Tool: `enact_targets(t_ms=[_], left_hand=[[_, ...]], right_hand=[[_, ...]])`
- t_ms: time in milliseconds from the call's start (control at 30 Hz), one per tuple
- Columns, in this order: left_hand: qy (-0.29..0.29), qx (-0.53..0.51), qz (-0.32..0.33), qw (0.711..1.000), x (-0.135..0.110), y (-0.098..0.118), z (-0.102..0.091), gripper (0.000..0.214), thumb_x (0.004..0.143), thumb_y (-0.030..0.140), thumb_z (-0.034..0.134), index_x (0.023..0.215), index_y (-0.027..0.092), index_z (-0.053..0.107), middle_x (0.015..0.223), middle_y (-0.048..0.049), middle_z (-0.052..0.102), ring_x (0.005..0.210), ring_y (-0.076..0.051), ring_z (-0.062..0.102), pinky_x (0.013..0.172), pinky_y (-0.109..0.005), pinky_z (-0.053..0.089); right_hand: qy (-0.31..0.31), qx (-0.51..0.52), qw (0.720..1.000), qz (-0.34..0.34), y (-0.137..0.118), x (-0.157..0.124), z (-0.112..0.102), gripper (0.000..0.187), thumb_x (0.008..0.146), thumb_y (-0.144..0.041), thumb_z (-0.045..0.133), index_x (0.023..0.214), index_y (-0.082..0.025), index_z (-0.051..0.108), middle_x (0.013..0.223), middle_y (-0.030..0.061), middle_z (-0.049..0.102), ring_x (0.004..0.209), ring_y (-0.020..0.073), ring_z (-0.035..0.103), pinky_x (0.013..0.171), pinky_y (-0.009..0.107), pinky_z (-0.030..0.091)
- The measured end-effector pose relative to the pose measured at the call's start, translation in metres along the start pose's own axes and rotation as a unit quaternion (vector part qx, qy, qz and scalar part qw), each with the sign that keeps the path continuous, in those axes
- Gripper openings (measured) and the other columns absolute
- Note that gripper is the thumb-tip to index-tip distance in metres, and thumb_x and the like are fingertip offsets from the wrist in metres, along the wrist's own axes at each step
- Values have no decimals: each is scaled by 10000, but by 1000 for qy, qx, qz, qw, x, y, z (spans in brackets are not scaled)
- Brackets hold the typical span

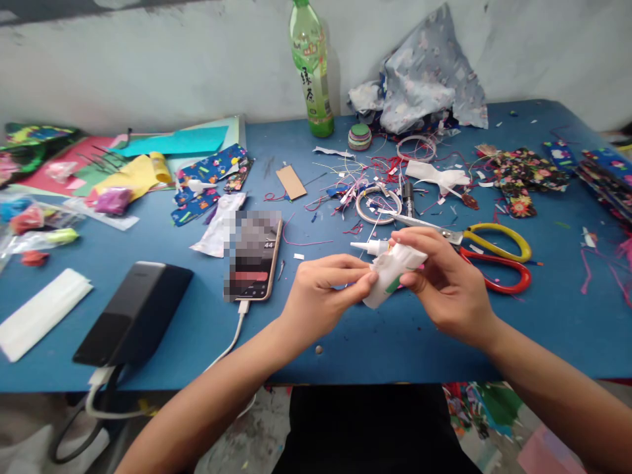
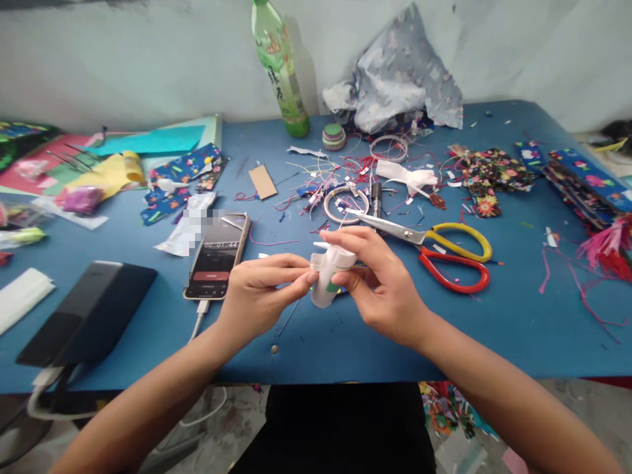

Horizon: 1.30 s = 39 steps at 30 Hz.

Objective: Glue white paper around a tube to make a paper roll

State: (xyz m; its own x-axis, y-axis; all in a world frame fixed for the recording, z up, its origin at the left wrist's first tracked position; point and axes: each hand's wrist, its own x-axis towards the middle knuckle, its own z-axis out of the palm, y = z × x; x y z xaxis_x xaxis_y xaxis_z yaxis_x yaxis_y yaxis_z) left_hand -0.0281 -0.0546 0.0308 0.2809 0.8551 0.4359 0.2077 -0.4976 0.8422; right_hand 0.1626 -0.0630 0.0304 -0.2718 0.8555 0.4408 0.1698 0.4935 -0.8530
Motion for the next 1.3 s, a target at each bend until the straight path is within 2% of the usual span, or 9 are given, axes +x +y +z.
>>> enact_targets(t_ms=[200, 400, 600, 800, 1000, 1300], left_hand=[[-11, -44, -50, 998, 2, 4, -3, 119, 814, 143, 691, 811, 196, 797, 808, -51, 773, 694, -150, 708, 634, -229, 581], [4, -17, -22, 1000, 1, 4, -2, 108, 782, 111, 712, 762, 181, 792, 760, -44, 766, 642, -130, 691, 595, -206, 563], [22, -3, 6, 1000, 0, 3, 1, 127, 782, 75, 699, 726, 153, 783, 712, -41, 751, 589, -106, 668, 547, -176, 533], [6, -29, -23, 999, 1, 4, -2, 91, 773, 122, 724, 741, 179, 788, 741, -46, 762, 636, -136, 696, 585, -207, 568], [-7, -2, -19, 1000, 2, 4, -3, 136, 788, 116, 696, 707, 182, 783, 715, -38, 754, 600, -125, 676, 555, -203, 545], [-11, -78, -73, 994, 4, 4, -5, 104, 757, 136, 733, 677, 183, 780, 688, -46, 752, 592, -138, 680, 535, -210, 547]], right_hand=[[17, 0, 1000, -6, -1, 2, -2, 381, 915, -223, 594, 1275, -349, 576, 1229, 48, 589, 1134, 228, 571, 898, 377, 565], [6, -10, 1000, -24, -1, 0, 0, 442, 908, -160, 591, 1293, -374, 561, 1215, 37, 576, 1101, 201, 573, 794, 305, 589], [4, -2, 1000, -17, 1, 0, 1, 414, 913, -189, 592, 1290, -359, 568, 1207, 49, 574, 1070, 207, 589, 760, 308, 598], [4, 6, 1000, -15, -1, 0, -1, 425, 907, -199, 602, 1292, -377, 566, 1209, 43, 578, 1093, 214, 573, 782, 325, 600], [1, 8, 1000, -8, 1, 0, 0, 400, 913, -208, 591, 1280, -367, 577, 1197, 44, 586, 1069, 207, 587, 774, 321, 596], [-3, 37, 999, -3, 0, 0, -1, 390, 913, -218, 600, 1273, -365, 582, 1186, 43, 587, 1069, 200, 582, 802, 321, 591]])
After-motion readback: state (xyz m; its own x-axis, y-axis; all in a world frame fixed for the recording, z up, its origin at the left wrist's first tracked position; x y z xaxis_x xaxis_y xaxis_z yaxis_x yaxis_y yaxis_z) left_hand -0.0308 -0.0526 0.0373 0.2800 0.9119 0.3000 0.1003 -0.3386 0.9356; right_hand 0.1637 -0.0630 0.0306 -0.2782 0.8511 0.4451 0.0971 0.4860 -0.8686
